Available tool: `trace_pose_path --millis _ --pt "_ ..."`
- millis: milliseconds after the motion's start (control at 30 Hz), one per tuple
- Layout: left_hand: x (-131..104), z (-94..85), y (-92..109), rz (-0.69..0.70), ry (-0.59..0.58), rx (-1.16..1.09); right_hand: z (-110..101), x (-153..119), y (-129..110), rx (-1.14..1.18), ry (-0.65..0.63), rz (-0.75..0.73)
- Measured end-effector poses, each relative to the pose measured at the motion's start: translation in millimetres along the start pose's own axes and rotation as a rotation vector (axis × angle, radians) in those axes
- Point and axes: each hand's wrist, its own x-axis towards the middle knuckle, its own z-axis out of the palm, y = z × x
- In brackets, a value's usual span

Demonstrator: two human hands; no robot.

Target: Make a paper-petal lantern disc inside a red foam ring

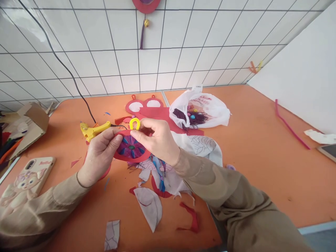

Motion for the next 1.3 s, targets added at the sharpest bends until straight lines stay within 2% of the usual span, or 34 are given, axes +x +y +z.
trace_pose_path --millis 100,333,667,833,900,1000,1167,1300 --pt "-0.5 0.6 -0.5 0.026 -0.055 0.049 -0.4 0.2 -0.3 -0.002 -0.005 0.003" --pt "1.9 0.0 4.1 -0.063 -0.116 -0.132 -1.2 -1.5 1.1 -0.028 0.005 -0.03" --pt "-2.3 -0.2 4.3 0.11 0.017 0.084 -1.1 -2.5 4.1 -0.033 -0.026 -0.136" --pt "-4.9 0.3 5.2 0.16 0.044 0.105 -1.2 -3.7 5.2 0.004 -0.038 -0.157" --pt "-4.9 0.4 6.3 0.142 0.041 0.089 -1.9 -3.8 4.2 0.016 -0.049 -0.136" --pt "-1.8 -0.1 8.6 0.044 0.06 -0.01 -4.1 -2.0 1.7 0.05 -0.083 -0.07" --pt "12.3 -2.8 9.5 -0.081 0.169 -0.273 -6.2 3.8 3.7 0.105 -0.197 0.048" --pt "22.1 -7.2 3.5 -0.166 0.244 -0.405 -2.6 4.4 9.0 0.085 -0.3 0.268"
